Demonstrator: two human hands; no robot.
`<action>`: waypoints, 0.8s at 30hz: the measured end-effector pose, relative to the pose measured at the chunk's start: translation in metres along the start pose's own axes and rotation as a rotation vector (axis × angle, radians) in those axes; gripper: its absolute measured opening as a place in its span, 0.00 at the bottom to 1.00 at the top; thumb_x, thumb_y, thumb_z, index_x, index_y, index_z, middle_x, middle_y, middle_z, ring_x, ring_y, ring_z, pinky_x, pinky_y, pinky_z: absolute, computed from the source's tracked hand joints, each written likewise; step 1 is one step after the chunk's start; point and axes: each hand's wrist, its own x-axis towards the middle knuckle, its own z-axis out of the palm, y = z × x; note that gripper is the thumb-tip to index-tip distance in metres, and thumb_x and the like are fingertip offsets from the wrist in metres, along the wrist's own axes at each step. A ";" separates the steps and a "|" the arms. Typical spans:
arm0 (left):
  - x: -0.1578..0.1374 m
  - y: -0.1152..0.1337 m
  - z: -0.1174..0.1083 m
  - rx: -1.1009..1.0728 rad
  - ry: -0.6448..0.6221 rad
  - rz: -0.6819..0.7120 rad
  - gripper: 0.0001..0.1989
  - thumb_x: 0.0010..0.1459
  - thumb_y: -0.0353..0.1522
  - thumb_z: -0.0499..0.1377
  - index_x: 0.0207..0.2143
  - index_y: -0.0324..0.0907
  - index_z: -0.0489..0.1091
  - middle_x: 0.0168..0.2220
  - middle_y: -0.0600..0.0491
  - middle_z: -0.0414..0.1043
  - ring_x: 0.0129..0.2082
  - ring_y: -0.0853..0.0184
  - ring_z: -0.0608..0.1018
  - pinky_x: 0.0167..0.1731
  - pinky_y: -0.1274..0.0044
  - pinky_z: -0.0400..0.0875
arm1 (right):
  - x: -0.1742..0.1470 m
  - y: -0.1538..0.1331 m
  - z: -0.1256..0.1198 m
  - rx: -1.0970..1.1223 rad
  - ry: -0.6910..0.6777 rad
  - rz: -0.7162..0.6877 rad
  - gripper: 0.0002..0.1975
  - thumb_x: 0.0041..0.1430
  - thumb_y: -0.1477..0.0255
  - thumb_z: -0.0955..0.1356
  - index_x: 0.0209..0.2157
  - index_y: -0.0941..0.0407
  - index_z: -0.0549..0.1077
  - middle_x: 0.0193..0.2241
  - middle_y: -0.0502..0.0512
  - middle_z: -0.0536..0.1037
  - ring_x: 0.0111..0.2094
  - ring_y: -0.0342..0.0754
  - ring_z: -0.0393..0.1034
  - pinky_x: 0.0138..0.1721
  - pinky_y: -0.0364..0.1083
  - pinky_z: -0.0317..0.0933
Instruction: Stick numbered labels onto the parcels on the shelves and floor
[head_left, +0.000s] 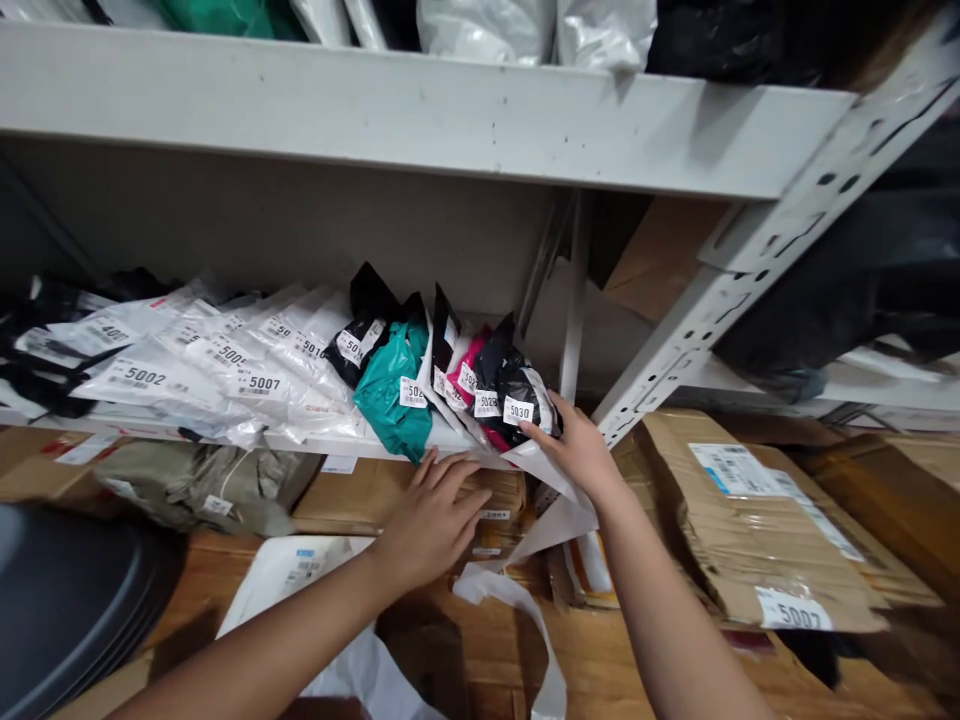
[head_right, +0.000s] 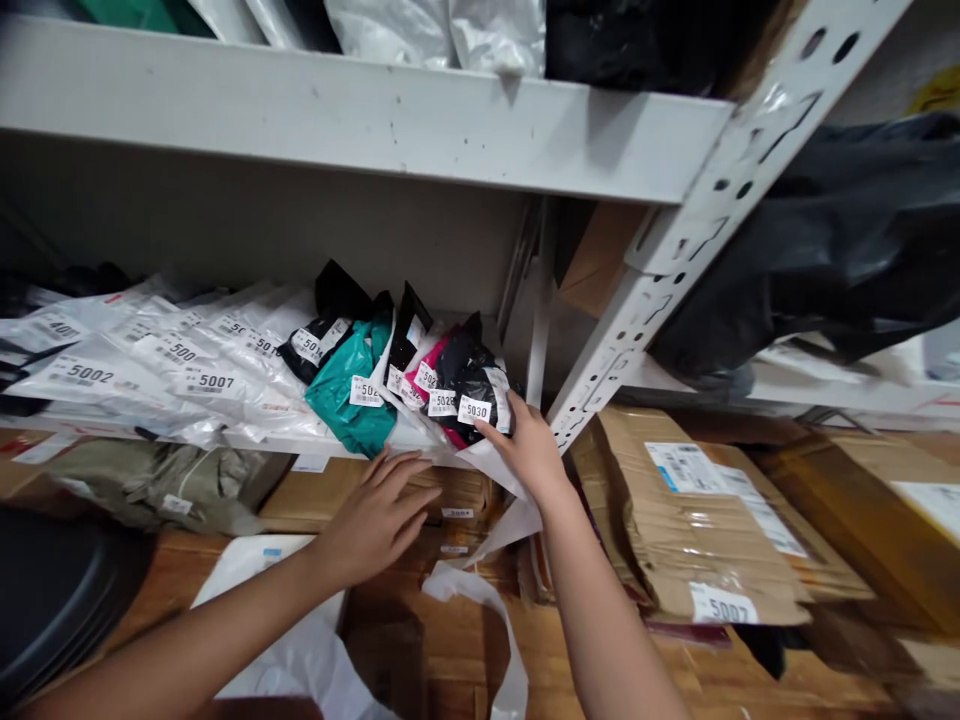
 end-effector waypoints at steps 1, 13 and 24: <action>-0.003 -0.002 -0.001 -0.038 -0.014 -0.018 0.15 0.58 0.28 0.53 0.47 0.45 0.69 0.53 0.46 0.65 0.57 0.57 0.63 0.58 0.56 0.55 | -0.003 0.001 -0.003 0.017 0.025 -0.012 0.34 0.52 0.55 0.67 0.56 0.60 0.63 0.51 0.67 0.71 0.51 0.60 0.66 0.49 0.54 0.61; 0.000 0.043 0.002 -1.433 -0.333 -0.423 0.39 0.45 0.38 0.66 0.58 0.43 0.57 0.56 0.47 0.66 0.52 0.58 0.71 0.52 0.68 0.65 | -0.060 -0.073 0.020 1.043 0.228 0.254 0.17 0.49 0.57 0.69 0.22 0.55 0.66 0.16 0.43 0.63 0.18 0.39 0.54 0.21 0.40 0.51; -0.084 0.043 0.116 -0.971 -0.603 -0.483 0.18 0.42 0.27 0.63 0.40 0.42 0.75 0.45 0.51 0.75 0.43 0.60 0.75 0.45 0.73 0.67 | -0.069 -0.080 -0.071 1.527 0.205 0.124 0.19 0.59 0.57 0.63 0.18 0.49 0.58 0.09 0.36 0.35 0.11 0.40 0.22 0.12 0.44 0.30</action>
